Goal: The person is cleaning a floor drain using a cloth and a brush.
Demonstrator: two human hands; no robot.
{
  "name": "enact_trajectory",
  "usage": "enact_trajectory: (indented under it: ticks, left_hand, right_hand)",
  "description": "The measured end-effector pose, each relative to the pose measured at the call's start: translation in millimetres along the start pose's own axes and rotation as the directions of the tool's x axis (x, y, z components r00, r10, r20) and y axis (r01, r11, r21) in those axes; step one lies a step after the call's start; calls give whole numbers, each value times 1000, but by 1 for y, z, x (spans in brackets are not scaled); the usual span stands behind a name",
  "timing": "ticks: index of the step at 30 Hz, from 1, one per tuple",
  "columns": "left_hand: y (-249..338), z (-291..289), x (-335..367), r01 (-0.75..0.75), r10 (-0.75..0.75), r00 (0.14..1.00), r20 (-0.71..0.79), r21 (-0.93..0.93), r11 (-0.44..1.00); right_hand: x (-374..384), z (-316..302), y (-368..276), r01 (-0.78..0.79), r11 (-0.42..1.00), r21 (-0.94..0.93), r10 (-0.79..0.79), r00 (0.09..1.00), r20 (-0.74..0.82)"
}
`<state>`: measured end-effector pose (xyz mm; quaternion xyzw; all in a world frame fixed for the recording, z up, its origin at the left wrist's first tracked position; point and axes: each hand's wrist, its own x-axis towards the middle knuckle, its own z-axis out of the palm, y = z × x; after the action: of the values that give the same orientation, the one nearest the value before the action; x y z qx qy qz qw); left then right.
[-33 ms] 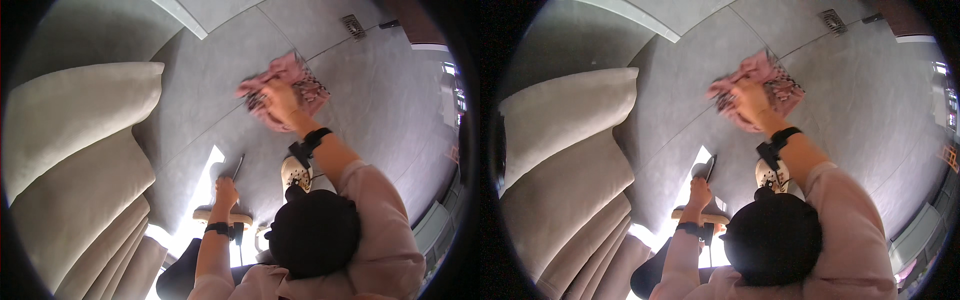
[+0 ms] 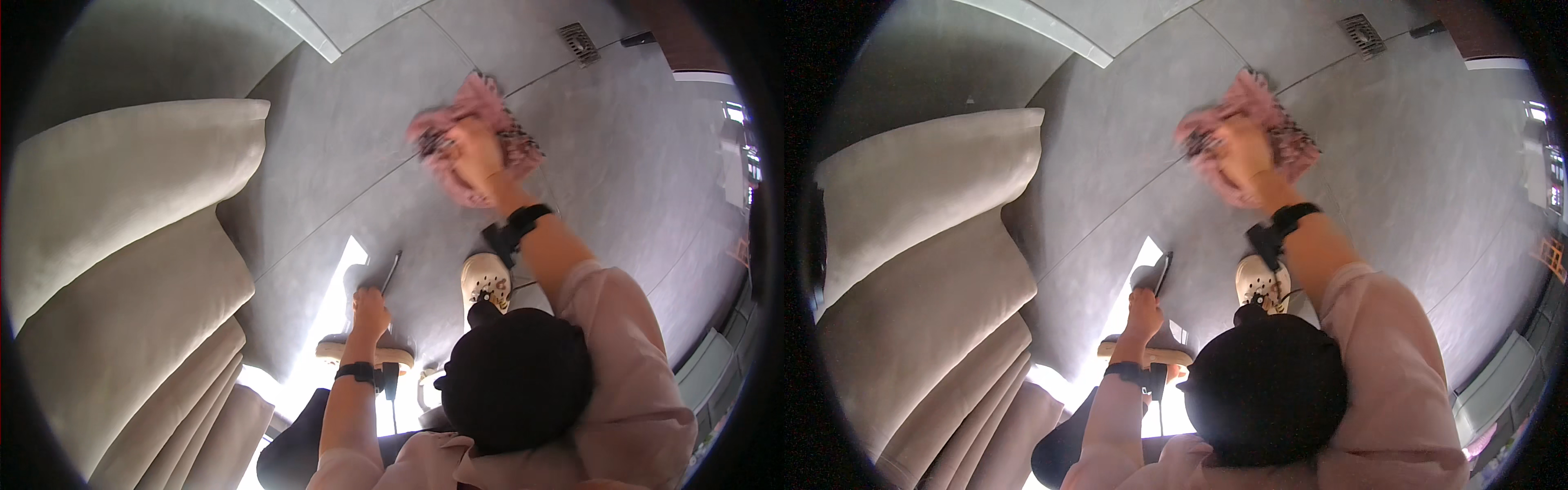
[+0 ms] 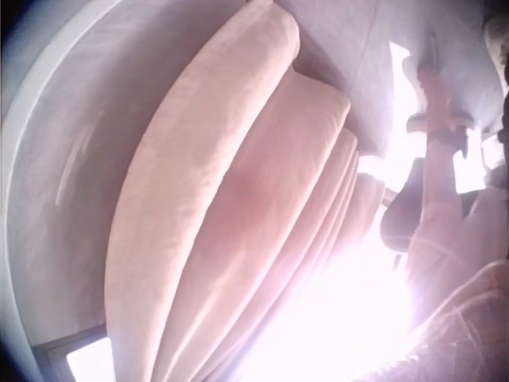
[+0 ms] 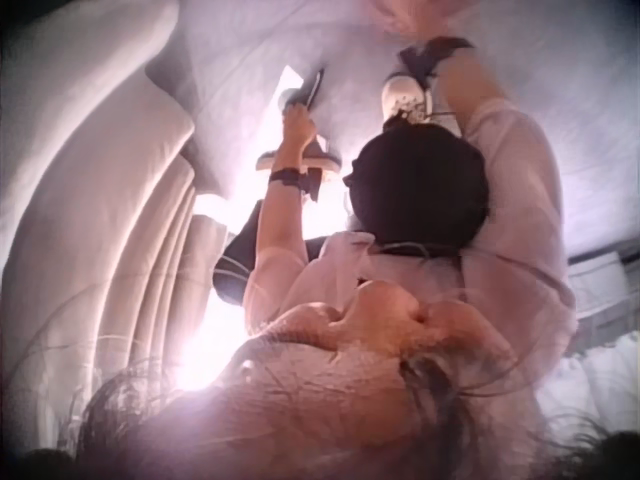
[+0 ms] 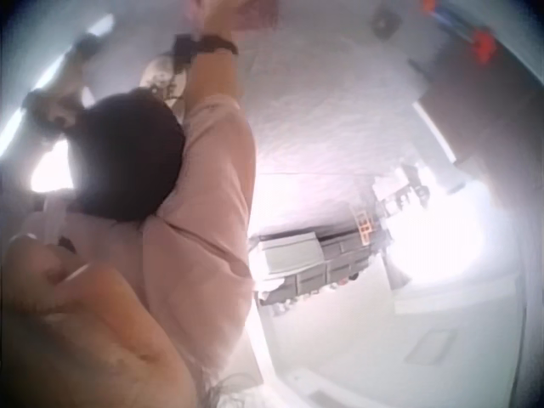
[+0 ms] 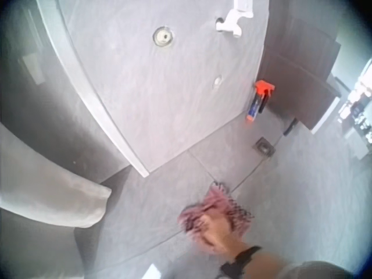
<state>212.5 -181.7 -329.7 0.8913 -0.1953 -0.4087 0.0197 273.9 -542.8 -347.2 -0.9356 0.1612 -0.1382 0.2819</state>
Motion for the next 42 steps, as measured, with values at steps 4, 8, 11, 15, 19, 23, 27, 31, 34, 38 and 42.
enact_trajectory:
  ticks: [4,8,11,15,19,23,27,31,34,38,42]
  left_hand:
    - [10,-10,-1,65,-65,998,22,25,998]
    - [14,-7,4,44,-44,999,20,-24,999]
    - [-2,-4,1,17,-15,1000,17,-83,996]
    - [-2,-6,-2,51,-50,998,40,-8,999]
    - [15,-6,5,19,-17,1000,26,-69,997]
    - [6,-9,0,-2,3,1000,30,-56,998]
    - [11,-10,2,17,-17,1000,12,-26,1000]
    - [-1,-4,-1,-30,29,1000,-2,-62,998]
    - [3,-9,-1,3,-3,1000,21,-11,1000]
    - [11,-2,3,26,-27,999,-31,-27,999]
    - [0,1,-1,-13,11,1000,-29,-50,999]
  right_hand:
    - [6,-37,-33,-665,509,546,568,736,367]
    - [-17,13,-24,131,989,72,-134,990,48]
    - [-9,-11,-13,-185,833,522,170,982,77]
    - [4,-42,-60,-583,720,376,537,812,229]
    - [-16,11,3,215,976,31,-213,976,-51]
    - [25,-19,22,-403,901,164,405,914,17]
    - [1,28,-44,-82,996,43,75,986,146]
    - [4,21,-33,-144,983,114,125,979,163]
    - [27,-14,-12,-575,777,255,508,813,284]
    - [1,41,-42,-47,999,13,44,982,182]
    - [18,13,2,-232,972,48,232,973,5]
